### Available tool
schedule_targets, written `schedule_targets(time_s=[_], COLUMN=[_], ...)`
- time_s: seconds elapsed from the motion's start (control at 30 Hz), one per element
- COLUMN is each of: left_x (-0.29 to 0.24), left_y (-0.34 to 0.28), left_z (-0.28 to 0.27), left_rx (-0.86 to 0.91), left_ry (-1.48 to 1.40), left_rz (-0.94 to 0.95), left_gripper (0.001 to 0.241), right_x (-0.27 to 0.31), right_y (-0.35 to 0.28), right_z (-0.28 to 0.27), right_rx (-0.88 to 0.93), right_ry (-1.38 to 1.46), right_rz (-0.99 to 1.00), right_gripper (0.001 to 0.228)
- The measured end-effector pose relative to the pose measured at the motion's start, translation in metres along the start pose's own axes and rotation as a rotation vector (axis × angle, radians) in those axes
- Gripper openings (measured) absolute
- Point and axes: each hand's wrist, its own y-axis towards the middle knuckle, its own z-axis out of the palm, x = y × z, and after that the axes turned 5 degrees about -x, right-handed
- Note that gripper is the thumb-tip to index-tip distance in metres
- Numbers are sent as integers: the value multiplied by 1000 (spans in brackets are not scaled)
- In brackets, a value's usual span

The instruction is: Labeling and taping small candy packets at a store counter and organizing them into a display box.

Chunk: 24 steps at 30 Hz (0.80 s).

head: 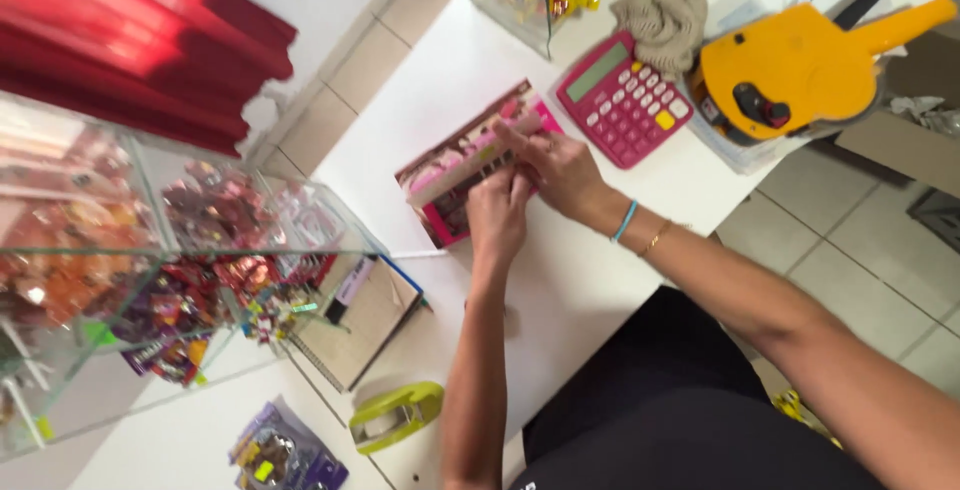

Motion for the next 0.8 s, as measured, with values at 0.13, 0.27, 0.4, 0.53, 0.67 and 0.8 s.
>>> schedule_targets(time_s=[0.13, 0.27, 0.4, 0.53, 0.67, 0.8], left_x=[-6, 12, 15, 31, 49, 81], left_y=[4, 16, 15, 12, 8, 5], left_z=[-7, 5, 15, 25, 35, 11], left_rx=[30, 41, -45, -216, -362, -392], left_ry=[92, 387, 420, 252, 305, 378], left_rz=[-3, -111, -113, 26, 34, 66], left_gripper=[35, 33, 32, 21, 16, 18], right_x=[2, 11, 17, 34, 24, 17], right_y=[-7, 3, 12, 46, 24, 12], right_z=[5, -5, -16, -46, -26, -14], right_rx=[21, -20, 2, -48, -30, -21], right_ry=[-1, -63, -72, -60, -108, -156], right_rz=[117, 156, 151, 120, 107, 89], right_gripper=[25, 41, 26, 25, 26, 13])
